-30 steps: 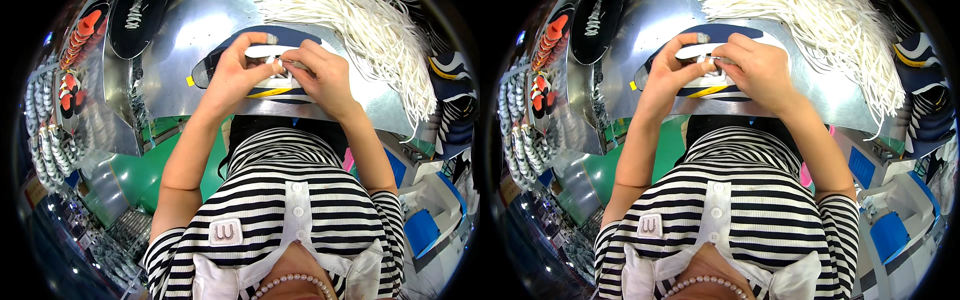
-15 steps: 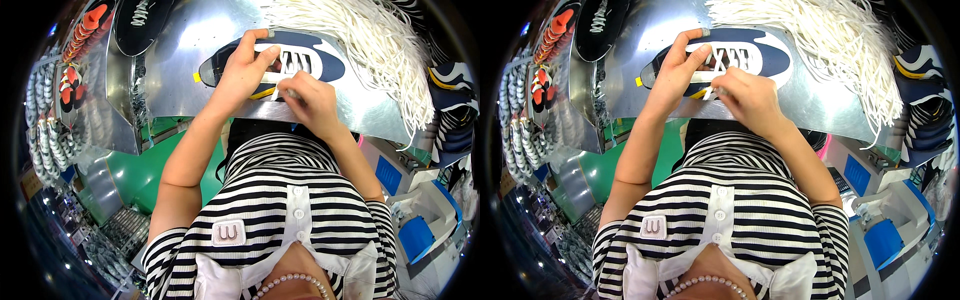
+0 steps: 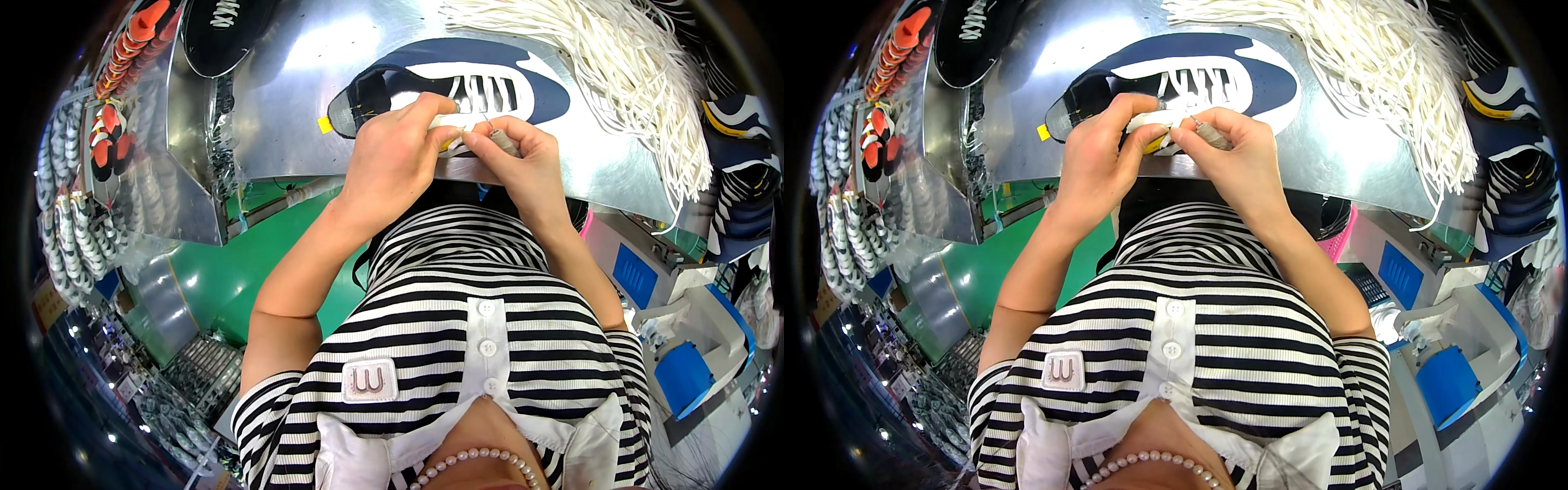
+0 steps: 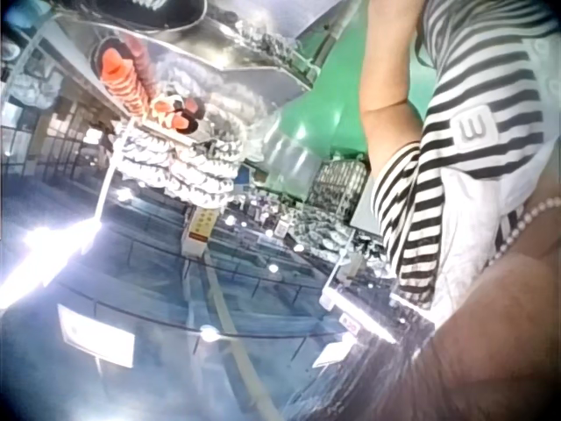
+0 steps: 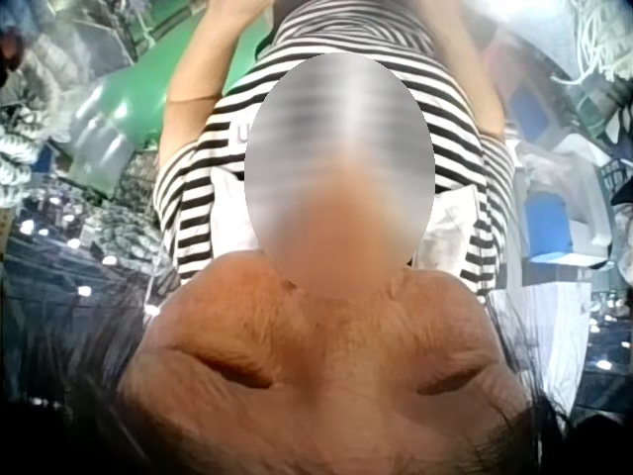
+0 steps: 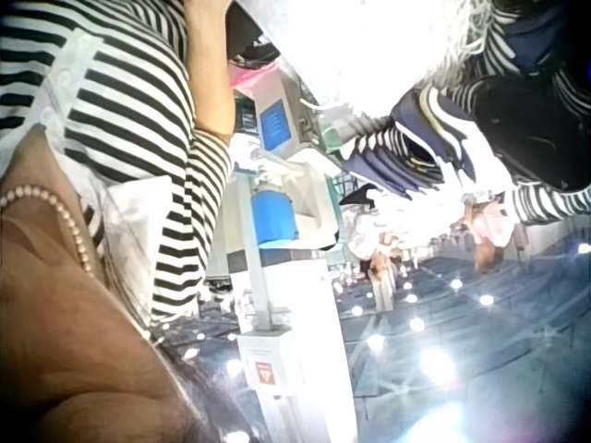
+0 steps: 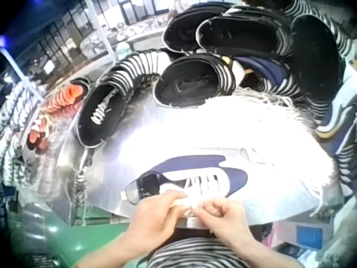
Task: The person laces a blue and white sneaker by hand, threading white shoelaces through the eyelets and arranging them neatly. The person repeats this process on multiple shoes, picking up each shoe, lacing it, and placing it aside.
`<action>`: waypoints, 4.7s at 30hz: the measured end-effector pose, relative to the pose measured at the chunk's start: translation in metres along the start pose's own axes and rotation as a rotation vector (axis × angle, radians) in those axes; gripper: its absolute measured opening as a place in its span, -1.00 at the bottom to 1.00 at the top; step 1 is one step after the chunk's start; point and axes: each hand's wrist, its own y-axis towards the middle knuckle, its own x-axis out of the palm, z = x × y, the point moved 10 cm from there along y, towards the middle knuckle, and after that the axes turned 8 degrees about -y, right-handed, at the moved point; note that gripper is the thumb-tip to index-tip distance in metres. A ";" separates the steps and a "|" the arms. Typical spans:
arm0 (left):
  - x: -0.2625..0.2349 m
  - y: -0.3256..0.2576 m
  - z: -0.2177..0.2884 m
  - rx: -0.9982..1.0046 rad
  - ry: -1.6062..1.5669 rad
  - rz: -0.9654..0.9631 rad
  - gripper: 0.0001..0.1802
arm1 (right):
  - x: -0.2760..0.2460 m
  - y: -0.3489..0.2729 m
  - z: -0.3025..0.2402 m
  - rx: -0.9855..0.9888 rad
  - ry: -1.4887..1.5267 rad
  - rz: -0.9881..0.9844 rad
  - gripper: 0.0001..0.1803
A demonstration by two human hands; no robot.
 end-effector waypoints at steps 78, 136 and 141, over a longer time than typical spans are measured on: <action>-0.169 -0.013 -0.024 -0.129 -0.874 0.537 -0.60 | -0.040 0.069 -0.093 -0.534 -0.874 0.434 -0.71; -0.169 0.052 -0.099 -0.084 0.079 0.770 -0.64 | -0.039 -0.033 -0.246 -0.827 -0.141 0.162 -0.89; -0.158 -0.035 0.083 0.503 0.139 0.850 -0.74 | -0.073 -0.042 -0.225 -0.665 0.047 0.052 -0.91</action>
